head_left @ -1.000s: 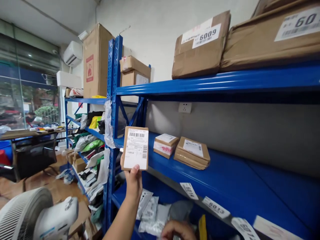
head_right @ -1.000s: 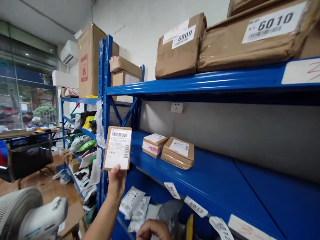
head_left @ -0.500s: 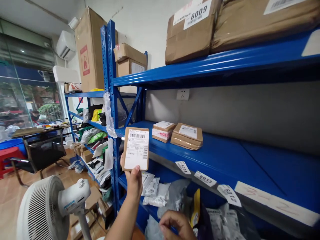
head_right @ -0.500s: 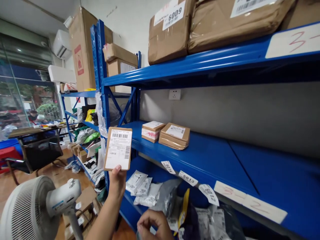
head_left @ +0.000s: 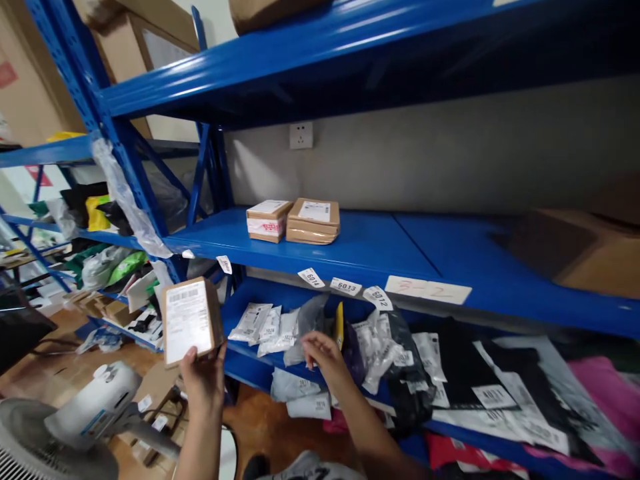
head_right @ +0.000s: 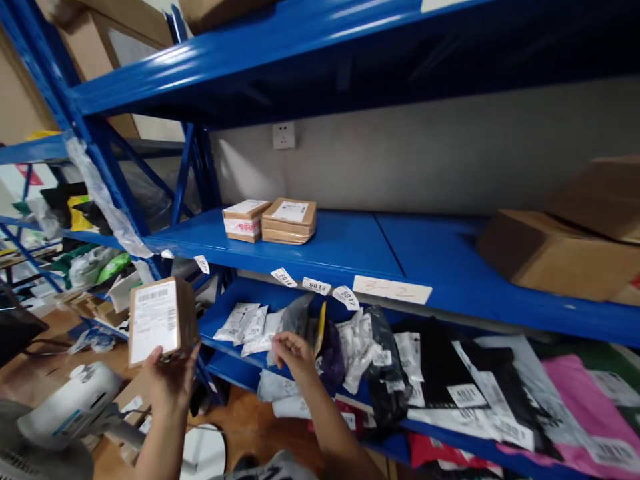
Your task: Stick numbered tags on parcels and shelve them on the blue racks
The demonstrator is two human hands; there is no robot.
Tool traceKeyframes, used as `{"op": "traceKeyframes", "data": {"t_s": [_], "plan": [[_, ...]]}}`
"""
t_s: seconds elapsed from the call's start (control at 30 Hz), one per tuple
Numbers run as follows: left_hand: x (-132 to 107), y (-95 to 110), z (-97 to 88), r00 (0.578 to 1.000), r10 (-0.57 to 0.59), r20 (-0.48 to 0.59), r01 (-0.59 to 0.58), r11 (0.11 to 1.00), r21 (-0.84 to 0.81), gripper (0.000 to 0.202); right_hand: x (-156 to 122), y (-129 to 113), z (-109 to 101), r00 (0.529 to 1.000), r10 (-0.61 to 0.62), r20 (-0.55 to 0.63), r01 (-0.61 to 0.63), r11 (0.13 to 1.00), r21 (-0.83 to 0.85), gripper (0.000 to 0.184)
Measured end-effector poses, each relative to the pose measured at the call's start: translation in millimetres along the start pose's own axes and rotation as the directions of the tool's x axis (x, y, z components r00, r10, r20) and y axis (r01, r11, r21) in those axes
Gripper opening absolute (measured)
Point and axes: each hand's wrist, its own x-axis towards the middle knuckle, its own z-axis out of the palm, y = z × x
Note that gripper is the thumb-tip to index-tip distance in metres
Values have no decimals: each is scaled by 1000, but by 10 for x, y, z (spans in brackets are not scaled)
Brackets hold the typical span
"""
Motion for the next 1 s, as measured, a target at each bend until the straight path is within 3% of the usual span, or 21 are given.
{"op": "traceKeyframes", "data": {"t_s": [0.2, 0.43, 0.67, 1.0], "plan": [[65, 87, -169, 998, 57, 28, -58, 998, 30, 62, 199, -128, -115, 975, -41, -218, 67, 991, 114, 53], [17, 174, -160, 990, 114, 87, -121, 989, 81, 56, 285, -164, -224, 928, -87, -362, 158, 973, 171, 47], [17, 181, -120, 995, 73, 72, -80, 991, 103, 58, 278, -149, -287, 912, -97, -398, 171, 973, 153, 42], [136, 124, -283, 996, 57, -75, -53, 997, 58, 56, 332, -8, -178, 955, -2, -296, 50, 987, 153, 49]]}}
